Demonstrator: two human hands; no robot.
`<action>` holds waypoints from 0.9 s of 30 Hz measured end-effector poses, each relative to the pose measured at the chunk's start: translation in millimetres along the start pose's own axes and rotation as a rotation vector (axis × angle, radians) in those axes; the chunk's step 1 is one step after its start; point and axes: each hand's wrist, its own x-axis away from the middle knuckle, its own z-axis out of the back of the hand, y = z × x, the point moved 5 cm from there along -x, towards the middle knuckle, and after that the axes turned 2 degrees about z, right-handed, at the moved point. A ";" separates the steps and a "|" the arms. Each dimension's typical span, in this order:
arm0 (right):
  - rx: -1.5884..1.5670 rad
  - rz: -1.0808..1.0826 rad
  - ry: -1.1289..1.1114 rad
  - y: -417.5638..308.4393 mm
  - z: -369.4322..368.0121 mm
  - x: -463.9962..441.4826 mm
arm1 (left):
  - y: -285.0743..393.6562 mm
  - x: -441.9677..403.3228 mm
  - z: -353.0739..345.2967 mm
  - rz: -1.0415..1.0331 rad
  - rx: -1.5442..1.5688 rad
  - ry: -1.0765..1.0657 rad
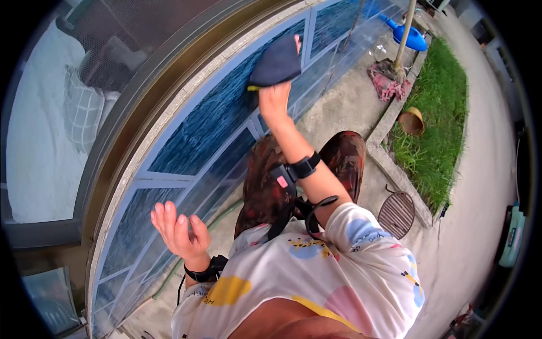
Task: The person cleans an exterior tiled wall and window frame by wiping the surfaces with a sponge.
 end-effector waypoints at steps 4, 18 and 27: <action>-0.033 -0.143 0.257 53.3 5.2 -52.4 | -14.4 4.5 7.9 0.000 -0.014 0.037; 0.450 -0.367 -0.098 102.2 2.7 71.2 | -1.9 -24.2 -7.7 -0.080 0.016 0.054; 0.043 -0.174 0.215 38.9 7.2 -5.4 | -15.1 -14.7 -10.2 -0.009 -0.120 -0.117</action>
